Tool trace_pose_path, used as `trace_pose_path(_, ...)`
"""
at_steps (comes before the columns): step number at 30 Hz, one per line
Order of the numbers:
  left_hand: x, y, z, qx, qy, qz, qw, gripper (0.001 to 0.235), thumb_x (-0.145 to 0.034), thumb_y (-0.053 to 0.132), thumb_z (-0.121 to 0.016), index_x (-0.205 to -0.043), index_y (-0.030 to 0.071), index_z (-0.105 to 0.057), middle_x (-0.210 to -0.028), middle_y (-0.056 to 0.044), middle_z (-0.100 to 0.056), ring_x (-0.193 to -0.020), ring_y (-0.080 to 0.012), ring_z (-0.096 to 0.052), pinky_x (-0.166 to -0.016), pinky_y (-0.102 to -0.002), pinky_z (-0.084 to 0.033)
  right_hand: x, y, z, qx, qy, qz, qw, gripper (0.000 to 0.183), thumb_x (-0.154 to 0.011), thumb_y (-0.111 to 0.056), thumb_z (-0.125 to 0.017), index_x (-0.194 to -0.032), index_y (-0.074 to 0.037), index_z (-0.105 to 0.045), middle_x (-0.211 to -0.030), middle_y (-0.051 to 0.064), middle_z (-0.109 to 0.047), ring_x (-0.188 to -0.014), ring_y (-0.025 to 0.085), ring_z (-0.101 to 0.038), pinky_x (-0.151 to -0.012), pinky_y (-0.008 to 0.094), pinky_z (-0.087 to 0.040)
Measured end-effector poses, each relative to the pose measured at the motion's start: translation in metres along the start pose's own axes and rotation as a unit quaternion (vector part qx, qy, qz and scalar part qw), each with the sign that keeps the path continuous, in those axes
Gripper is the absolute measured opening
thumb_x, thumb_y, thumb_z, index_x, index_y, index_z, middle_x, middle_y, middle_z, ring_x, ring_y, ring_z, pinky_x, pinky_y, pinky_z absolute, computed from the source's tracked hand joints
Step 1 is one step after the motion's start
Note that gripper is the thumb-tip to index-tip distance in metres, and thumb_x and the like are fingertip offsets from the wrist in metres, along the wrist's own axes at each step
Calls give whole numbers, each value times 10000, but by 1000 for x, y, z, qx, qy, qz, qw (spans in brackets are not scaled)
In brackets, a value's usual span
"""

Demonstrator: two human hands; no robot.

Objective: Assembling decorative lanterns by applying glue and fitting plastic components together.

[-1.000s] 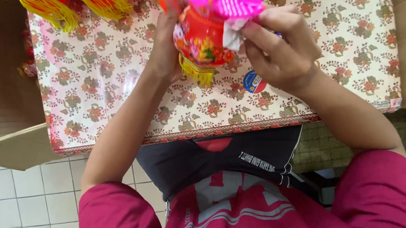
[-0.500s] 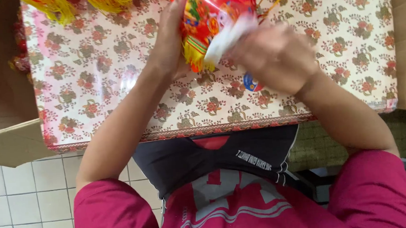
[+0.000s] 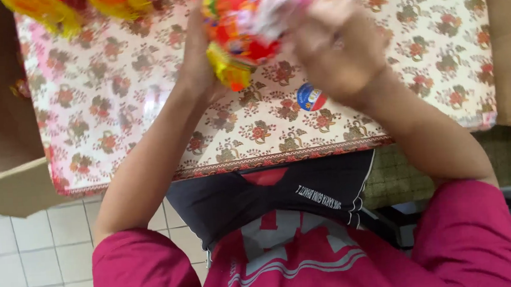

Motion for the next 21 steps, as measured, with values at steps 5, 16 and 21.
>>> trace_pose_path(5,1,11,-15,-22,20,-2,1000,941,-713,749,-714,-1334,58,-565,-1257,-179,-700,-1199,-368,-713,-1048,-520,-634,-12,-13,-14,5,6,184,983,66,-993,-11,-785,-1057,-26,-786,-956,124,-752,-755,192,-764,-621,235,-700)
trace_pose_path(16,5,7,1,-20,-162,-26,986,979,-845,793,-563,-1490,58,-505,-1510,-179,-567,-1454,-375,-546,-1218,-529,-522,-10,-2,1,-34,-8,130,991,242,-994,52,-884,-1195,63,-749,-1129,190,-602,-919,318,-664,-766,384,-723)
trace_pose_path(21,4,13,-7,-23,-64,-53,996,699,-877,597,-809,-1257,47,-605,-1220,-165,-714,-1167,-346,-721,-992,-481,-657,6,-1,-13,-24,47,193,980,261,-972,32,-922,-1179,52,-765,-1061,201,-659,-666,210,-706,-440,250,-581)
Point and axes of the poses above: each hand's wrist, its own x-axis away from the middle knuckle, its own z-axis out of the back of the hand, y = z × x, the point moved 1 cm from there along -x, towards the middle knuckle
